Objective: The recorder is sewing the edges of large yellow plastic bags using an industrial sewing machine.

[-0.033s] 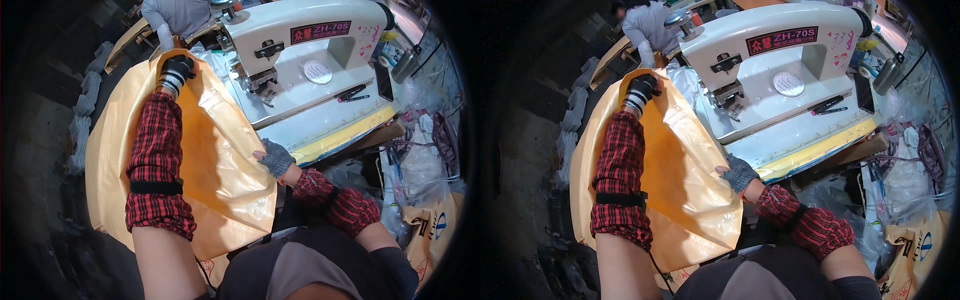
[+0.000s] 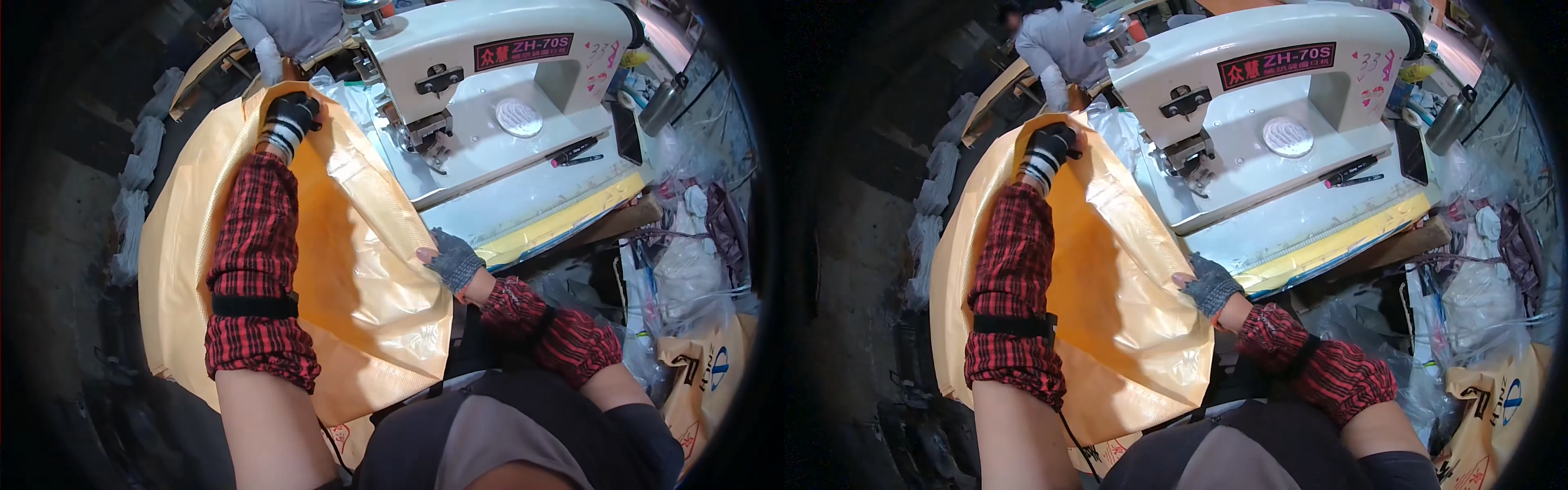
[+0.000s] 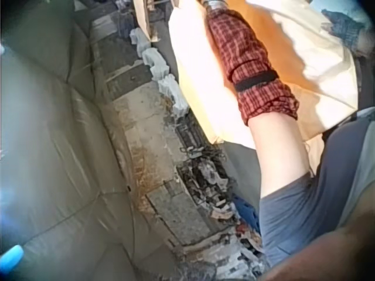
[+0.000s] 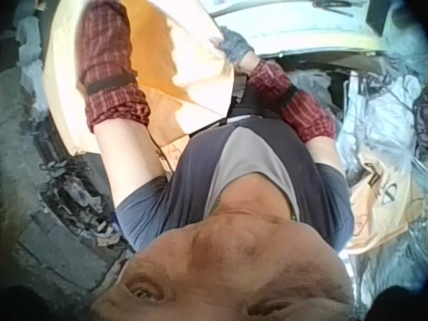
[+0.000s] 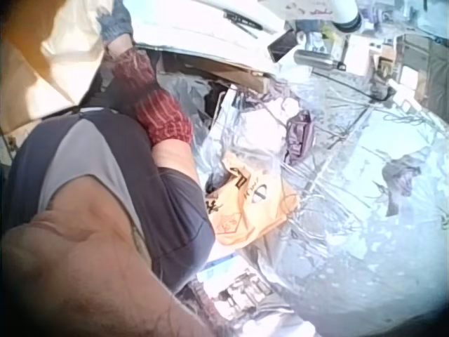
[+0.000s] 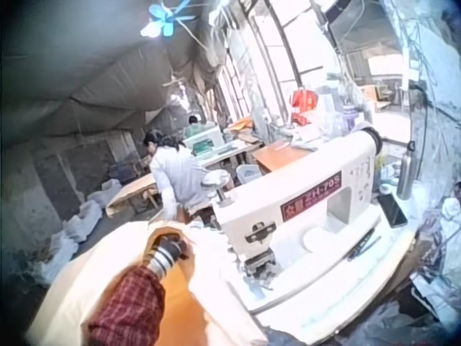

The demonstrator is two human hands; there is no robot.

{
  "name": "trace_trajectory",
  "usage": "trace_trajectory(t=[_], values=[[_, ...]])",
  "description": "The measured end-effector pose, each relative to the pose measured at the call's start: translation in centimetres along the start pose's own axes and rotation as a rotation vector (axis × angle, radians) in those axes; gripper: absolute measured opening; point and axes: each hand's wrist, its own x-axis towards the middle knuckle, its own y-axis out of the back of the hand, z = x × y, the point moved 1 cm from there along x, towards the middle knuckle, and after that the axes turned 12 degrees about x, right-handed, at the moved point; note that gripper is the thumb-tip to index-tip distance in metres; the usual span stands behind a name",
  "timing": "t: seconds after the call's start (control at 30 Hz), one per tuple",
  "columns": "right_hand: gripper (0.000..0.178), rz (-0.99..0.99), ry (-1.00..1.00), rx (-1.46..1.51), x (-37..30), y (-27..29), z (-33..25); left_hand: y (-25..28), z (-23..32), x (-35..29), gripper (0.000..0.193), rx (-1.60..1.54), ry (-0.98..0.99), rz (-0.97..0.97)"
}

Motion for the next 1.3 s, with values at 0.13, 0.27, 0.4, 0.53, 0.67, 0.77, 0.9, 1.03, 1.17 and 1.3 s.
trace_trajectory(t=[0.13, 0.27, 0.4, 0.53, 0.67, 0.77, 0.9, 1.03, 1.17, 1.3], values=[[0.046, -0.012, -0.155, -0.021, -1.8, 0.7, -3.1, -2.5, -0.8, -0.6, 0.027, 0.254, -0.098, -0.06], [0.046, 0.053, -0.087, -0.371, 0.4, 2.0, -3.1, -4.5, 1.6, -2.5, 0.026, 0.282, -0.046, -0.063], [0.05, 0.253, -0.03, -0.327, 4.9, 0.5, -6.2, -4.6, 0.8, -2.5, 0.03, 0.261, -0.035, -0.082], [0.042, 0.285, -0.006, -0.541, 7.6, 0.1, -8.6, -4.9, 1.4, -3.1, 0.028, 0.173, 0.016, -0.111], [0.033, 0.252, -0.015, -0.681, 8.6, 0.5, -8.7, -4.9, 1.7, -4.4, 0.023, 0.082, 0.0, -0.148], [0.029, 0.239, 0.011, -0.517, 8.5, 1.3, -8.0, -5.2, 2.2, -5.1, 0.02, 0.047, -0.041, -0.163], [0.024, 0.277, 0.137, -0.377, 8.3, 1.3, -8.0, -4.8, 1.2, -5.8, 0.01, 0.052, -0.23, -0.153], [0.025, 0.314, 0.128, -0.438, 8.7, 2.2, -7.3, -6.3, 1.4, -6.9, 0.009, 0.309, -0.53, -0.117], [0.023, 0.317, 0.151, -0.465, 8.3, 1.7, -8.6, -6.4, 1.5, -8.7, 0.014, 0.501, -0.453, -0.2], [0.026, 0.307, 0.151, -0.476, 8.0, 1.7, -9.0, -7.2, 2.1, -9.8, 0.016, 0.588, -0.366, -0.195]])
